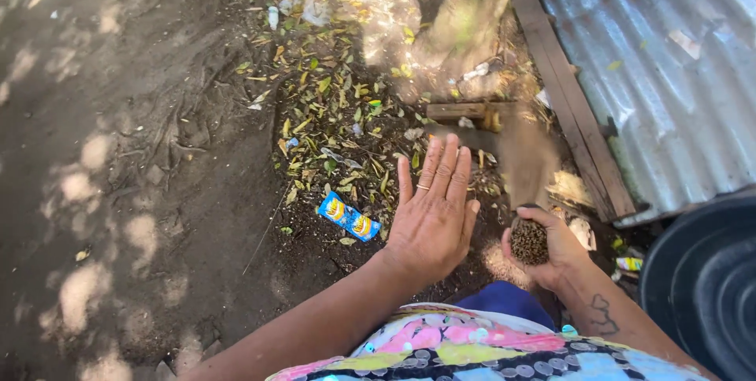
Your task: Sweeping fallen leaves and debris off the ground using a stick broom.
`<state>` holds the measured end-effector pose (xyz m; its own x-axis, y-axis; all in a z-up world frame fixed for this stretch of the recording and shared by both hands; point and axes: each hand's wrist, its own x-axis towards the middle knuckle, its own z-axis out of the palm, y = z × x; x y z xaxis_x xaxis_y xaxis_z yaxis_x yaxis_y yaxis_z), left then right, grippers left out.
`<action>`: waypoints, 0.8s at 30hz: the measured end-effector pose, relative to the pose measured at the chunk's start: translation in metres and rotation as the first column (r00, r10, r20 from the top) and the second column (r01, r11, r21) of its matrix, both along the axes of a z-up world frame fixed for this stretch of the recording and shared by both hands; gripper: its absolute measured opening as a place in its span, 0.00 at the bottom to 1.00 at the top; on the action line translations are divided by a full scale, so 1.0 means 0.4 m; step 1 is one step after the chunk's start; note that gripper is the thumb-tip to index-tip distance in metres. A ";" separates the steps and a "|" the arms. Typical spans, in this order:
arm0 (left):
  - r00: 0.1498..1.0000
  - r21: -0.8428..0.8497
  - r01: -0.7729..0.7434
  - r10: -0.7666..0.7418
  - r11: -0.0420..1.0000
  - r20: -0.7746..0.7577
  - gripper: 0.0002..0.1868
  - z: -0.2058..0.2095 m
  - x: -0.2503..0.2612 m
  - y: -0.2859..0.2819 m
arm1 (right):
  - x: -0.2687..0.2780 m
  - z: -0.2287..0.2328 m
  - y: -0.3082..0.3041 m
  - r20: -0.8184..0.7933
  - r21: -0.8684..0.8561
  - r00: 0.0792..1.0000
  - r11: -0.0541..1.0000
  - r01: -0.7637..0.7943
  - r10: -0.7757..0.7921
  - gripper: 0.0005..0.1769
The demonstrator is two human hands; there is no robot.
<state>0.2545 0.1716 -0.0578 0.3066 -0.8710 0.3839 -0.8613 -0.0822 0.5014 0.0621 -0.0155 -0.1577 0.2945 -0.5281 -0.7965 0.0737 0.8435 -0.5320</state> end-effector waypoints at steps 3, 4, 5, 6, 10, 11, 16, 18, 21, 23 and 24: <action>0.999 -0.007 -0.052 0.052 0.999 -0.002 0.37 0.005 0.030 -0.015 | 0.046 -0.116 -0.078 -0.046 0.093 0.990 0.986 0.138 -0.134 0.08; 0.997 -0.003 -0.074 0.074 0.997 -0.001 0.37 0.007 0.038 -0.018 | 0.089 -0.101 -0.057 -0.045 0.097 0.993 0.989 0.115 -0.111 0.08; 0.994 -0.002 -0.109 0.109 0.994 0.004 0.37 0.009 0.043 -0.033 | 0.129 -0.085 -0.047 -0.062 0.142 0.991 0.982 0.126 -0.118 0.08; 0.989 -0.001 -0.145 0.145 0.990 0.010 0.37 0.012 0.047 -0.051 | 0.164 -0.068 -0.039 -0.081 0.186 0.989 0.973 0.138 -0.125 0.08; 0.978 -0.012 -0.205 0.205 0.979 0.031 0.37 0.014 0.048 -0.155 | 0.195 -0.018 -0.041 -0.091 0.232 0.978 0.959 -0.163 0.188 0.10; 0.980 -0.004 -0.199 0.199 0.980 0.028 0.37 0.029 0.042 -0.183 | 0.186 -0.004 -0.072 0.009 0.250 0.963 0.932 -0.262 0.268 0.11; 0.987 -0.030 -0.163 0.163 0.986 -0.015 0.38 0.058 -0.022 -0.336 | 0.085 0.107 -0.218 0.432 0.276 0.826 0.818 -0.504 0.362 0.19; 0.988 -0.030 -0.154 0.153 0.988 -0.012 0.38 0.060 -0.044 -0.384 | 0.078 0.140 -0.241 0.179 0.222 0.899 0.873 -0.434 0.401 0.16; 0.985 -0.039 -0.175 0.175 0.984 0.004 0.38 0.078 -0.052 -0.438 | 0.067 0.108 -0.294 0.061 0.218 0.939 0.914 -0.343 0.338 0.13; 0.977 -0.033 -0.212 0.212 0.977 0.019 0.38 0.080 -0.055 -0.459 | 0.079 0.016 -0.358 0.042 0.226 0.948 0.921 -0.317 0.316 0.11; 0.972 -0.029 -0.234 0.235 0.972 0.029 0.38 0.080 -0.057 -0.465 | 0.086 -0.032 -0.384 0.018 0.231 0.960 0.933 -0.277 0.281 0.09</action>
